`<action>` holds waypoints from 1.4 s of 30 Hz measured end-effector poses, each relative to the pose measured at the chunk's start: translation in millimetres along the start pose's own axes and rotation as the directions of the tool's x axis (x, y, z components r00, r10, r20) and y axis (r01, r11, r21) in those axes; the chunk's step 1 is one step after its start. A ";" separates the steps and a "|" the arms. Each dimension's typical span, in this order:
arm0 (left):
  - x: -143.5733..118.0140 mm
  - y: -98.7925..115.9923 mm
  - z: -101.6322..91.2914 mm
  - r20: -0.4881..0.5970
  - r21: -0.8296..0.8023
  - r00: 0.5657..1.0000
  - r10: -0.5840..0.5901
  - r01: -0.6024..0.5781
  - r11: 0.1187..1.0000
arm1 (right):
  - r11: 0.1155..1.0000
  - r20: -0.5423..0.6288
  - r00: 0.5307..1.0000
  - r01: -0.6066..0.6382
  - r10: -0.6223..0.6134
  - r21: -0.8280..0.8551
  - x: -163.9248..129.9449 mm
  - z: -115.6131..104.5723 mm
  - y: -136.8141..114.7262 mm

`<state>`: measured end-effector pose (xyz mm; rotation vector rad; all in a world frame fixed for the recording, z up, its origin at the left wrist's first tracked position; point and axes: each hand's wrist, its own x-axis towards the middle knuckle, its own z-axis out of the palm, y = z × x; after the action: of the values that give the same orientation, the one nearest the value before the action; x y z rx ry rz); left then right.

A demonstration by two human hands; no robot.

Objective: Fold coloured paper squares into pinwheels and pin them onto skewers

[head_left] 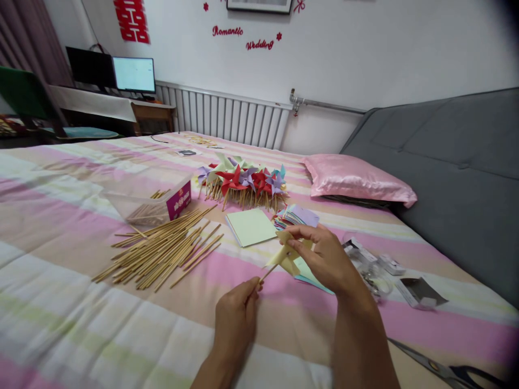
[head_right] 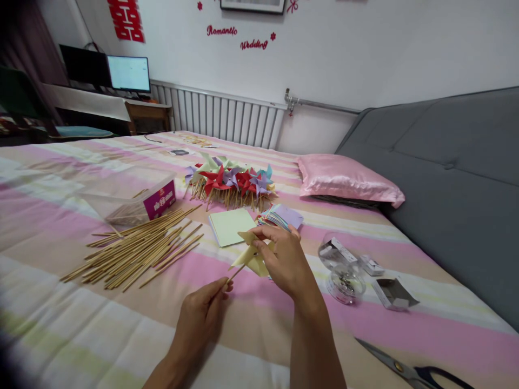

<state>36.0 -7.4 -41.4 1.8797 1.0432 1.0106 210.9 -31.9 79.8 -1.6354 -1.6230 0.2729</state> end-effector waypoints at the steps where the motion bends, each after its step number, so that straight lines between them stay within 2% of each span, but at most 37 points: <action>1: 0.0 0.0 0.0 0.000 -0.002 1.000 -0.006 0.006 1.000 | 1.000 0.000 1.000 -0.001 0.001 0.000 0.0 0.0 -0.4; 4: -0.9 0.4 -0.6 0.004 -0.024 1.000 -0.024 0.024 0.999 | 1.000 -0.020 1.000 -0.006 0.006 0.012 -0.1 0.4 -2.2; 9: -1.0 3.7 -2.1 0.024 -0.133 0.993 -0.119 0.121 0.984 | 0.998 -0.153 0.988 0.007 0.003 0.068 -1.0 2.6 -6.1; 14: 2.9 3.9 -1.5 0.040 -0.262 0.978 -0.205 0.209 0.942 | 0.992 -0.343 0.935 -0.056 0.093 0.116 -0.9 9.2 -4.3; 20: 5.3 -0.8 0.9 0.047 -0.352 0.966 -0.254 0.254 0.901 | 0.985 -0.415 0.897 -0.103 0.154 0.141 3.3 22.0 -1.9; 22: 5.4 -1.2 1.5 0.048 -0.361 0.962 -0.269 0.267 0.893 | 0.984 -0.404 0.898 -0.143 0.176 0.109 3.4 25.1 -5.6; 24: 5.5 -1.4 1.7 0.050 -0.366 0.960 -0.276 0.275 0.889 | 0.980 -0.343 0.918 -0.190 0.198 0.056 2.1 26.9 -11.5; 27: 5.9 -2.3 1.0 0.058 -0.371 0.959 -0.276 0.277 0.886 | 0.969 -0.108 0.967 -0.238 0.230 -0.064 -2.0 29.3 -21.2; 29: 6.3 -3.9 0.5 0.061 -0.371 0.959 -0.275 0.278 0.886 | 0.961 0.056 0.970 -0.223 0.235 -0.166 -5.2 33.3 -25.4; 32: 7.6 -7.1 0.2 0.058 -0.367 0.965 -0.255 0.258 0.894 | 0.946 0.195 0.956 -0.159 0.219 -0.281 -8.6 47.2 -23.6; 35: 9.5 -9.7 -0.4 0.022 -0.357 0.976 -0.218 0.211 0.910 | 0.966 0.212 0.955 -0.163 0.206 -0.202 -9.4 71.2 -12.6; 38: 11.3 -10.5 -2.8 -0.029 -0.339 0.979 -0.200 0.178 0.924 | 0.963 0.104 0.968 -0.241 0.229 0.122 -11.5 100.2 -2.0; 42: 12.0 -12.8 -7.1 -0.107 -0.283 0.979 -0.174 0.138 0.949 | 0.930 0.006 0.970 -0.236 0.244 0.282 -24.0 133.2 0.7</action>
<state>30.1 9.9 -46.3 1.4999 1.0500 1.1330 121.0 -3.5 -17.3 -1.6055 -1.2933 0.5762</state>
